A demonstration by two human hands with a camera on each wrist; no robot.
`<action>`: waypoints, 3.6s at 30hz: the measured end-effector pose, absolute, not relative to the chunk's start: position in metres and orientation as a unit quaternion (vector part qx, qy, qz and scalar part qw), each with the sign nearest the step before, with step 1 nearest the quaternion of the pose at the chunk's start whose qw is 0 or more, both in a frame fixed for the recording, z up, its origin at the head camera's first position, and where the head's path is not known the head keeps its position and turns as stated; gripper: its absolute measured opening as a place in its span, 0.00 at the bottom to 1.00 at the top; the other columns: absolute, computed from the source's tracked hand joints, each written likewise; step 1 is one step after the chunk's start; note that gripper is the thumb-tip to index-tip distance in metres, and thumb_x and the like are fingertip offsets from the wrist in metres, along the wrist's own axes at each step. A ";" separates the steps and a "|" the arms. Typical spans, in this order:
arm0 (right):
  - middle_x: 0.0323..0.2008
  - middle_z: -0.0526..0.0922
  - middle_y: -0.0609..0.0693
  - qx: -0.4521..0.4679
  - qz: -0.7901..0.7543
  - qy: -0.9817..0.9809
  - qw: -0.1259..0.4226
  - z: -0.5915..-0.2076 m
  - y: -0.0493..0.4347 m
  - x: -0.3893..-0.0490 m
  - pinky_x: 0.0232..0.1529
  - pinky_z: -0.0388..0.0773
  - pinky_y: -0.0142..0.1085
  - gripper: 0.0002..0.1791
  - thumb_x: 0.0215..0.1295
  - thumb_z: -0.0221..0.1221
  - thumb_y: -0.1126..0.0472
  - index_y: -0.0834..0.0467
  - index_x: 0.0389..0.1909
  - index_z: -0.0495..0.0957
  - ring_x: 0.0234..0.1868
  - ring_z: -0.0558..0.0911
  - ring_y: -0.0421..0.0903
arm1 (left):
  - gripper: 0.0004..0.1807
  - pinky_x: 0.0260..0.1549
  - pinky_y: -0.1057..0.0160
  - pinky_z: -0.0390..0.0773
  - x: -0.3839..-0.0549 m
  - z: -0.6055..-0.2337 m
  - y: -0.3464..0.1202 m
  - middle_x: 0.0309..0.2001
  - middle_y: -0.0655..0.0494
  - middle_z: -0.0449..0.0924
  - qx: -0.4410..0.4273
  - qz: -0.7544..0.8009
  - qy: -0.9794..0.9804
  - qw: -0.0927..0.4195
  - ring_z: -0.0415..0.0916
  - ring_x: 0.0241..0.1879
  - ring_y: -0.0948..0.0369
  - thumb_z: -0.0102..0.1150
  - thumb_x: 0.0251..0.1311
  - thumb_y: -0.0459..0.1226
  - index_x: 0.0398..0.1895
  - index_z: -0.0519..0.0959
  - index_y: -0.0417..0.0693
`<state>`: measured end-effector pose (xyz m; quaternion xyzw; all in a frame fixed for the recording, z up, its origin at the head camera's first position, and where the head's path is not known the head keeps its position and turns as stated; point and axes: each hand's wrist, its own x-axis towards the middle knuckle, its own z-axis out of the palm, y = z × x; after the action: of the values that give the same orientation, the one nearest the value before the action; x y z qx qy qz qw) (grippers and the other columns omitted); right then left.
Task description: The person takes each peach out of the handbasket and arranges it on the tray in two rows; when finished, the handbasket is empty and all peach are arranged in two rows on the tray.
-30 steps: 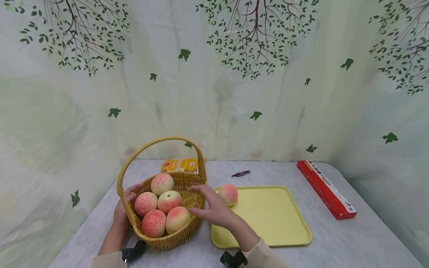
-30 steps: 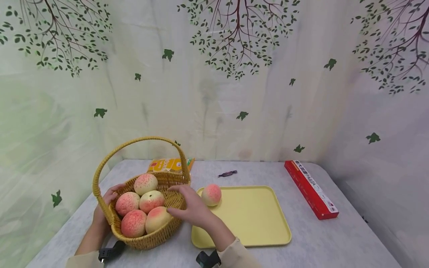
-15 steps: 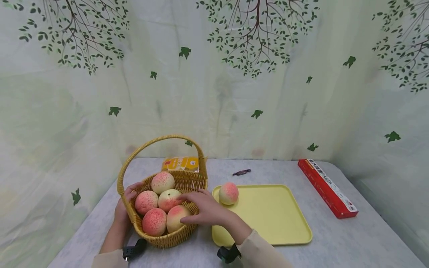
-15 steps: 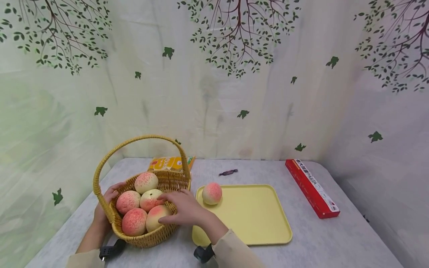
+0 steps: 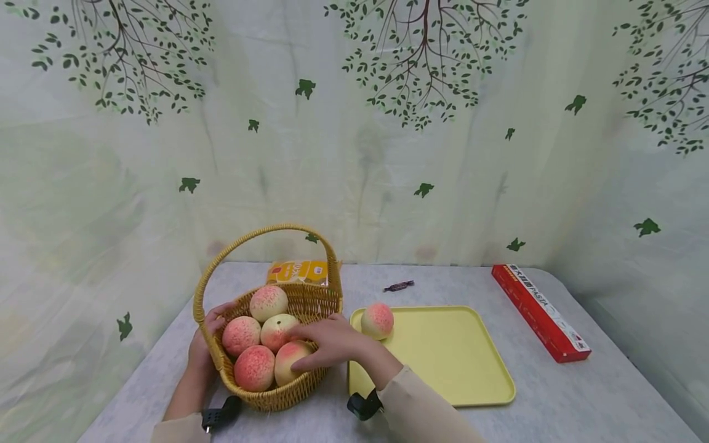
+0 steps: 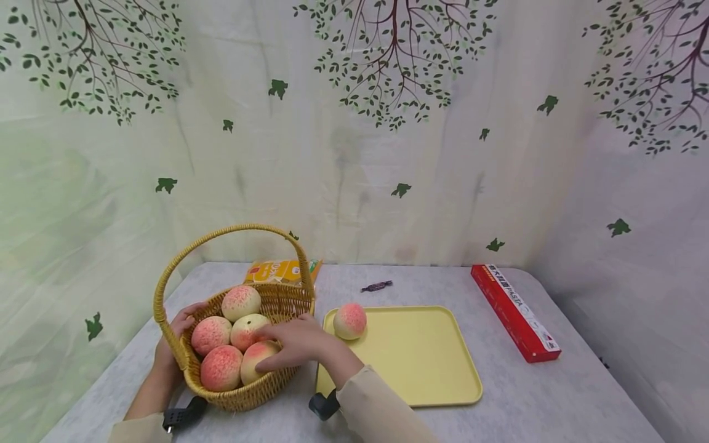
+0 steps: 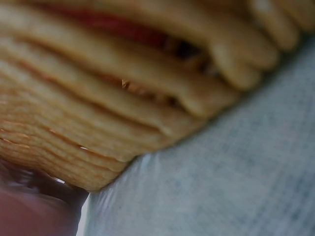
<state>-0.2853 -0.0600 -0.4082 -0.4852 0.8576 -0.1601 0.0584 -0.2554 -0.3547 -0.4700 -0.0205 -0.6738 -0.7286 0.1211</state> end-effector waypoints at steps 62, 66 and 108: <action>0.42 0.83 0.29 -0.383 -0.363 0.847 0.059 -0.424 -0.058 -0.275 0.75 0.49 0.50 0.26 0.51 0.67 0.33 0.34 0.50 0.73 0.53 0.77 0.31 | 0.21 0.51 0.76 0.71 -0.255 -0.478 -0.359 0.56 0.72 0.74 -0.033 -0.732 -0.668 0.132 0.71 0.56 0.72 0.33 0.79 0.41 0.68 0.65 0.44; 0.42 0.83 0.29 -0.379 -0.371 0.846 0.060 -0.424 -0.057 -0.275 0.76 0.47 0.51 0.25 0.52 0.67 0.34 0.33 0.50 0.73 0.54 0.78 0.31 | 0.21 0.51 0.76 0.73 -0.256 -0.478 -0.358 0.56 0.72 0.76 -0.043 -0.734 -0.664 0.133 0.73 0.55 0.73 0.33 0.78 0.40 0.66 0.66 0.45; 0.62 0.68 0.57 -0.298 -0.645 0.700 0.066 -0.403 0.055 -0.284 0.52 0.77 0.42 0.30 0.69 0.57 0.54 0.51 0.69 0.63 0.55 0.79 0.50 | 0.20 0.51 0.77 0.70 -0.257 -0.478 -0.361 0.55 0.72 0.75 -0.059 -0.728 -0.664 0.157 0.72 0.55 0.74 0.32 0.78 0.38 0.65 0.69 0.44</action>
<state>-0.2842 0.0553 -0.4032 -0.2978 0.7004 -0.6452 0.0663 -0.2573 -0.3606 -0.4776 -0.0592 -0.6644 -0.7284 0.1565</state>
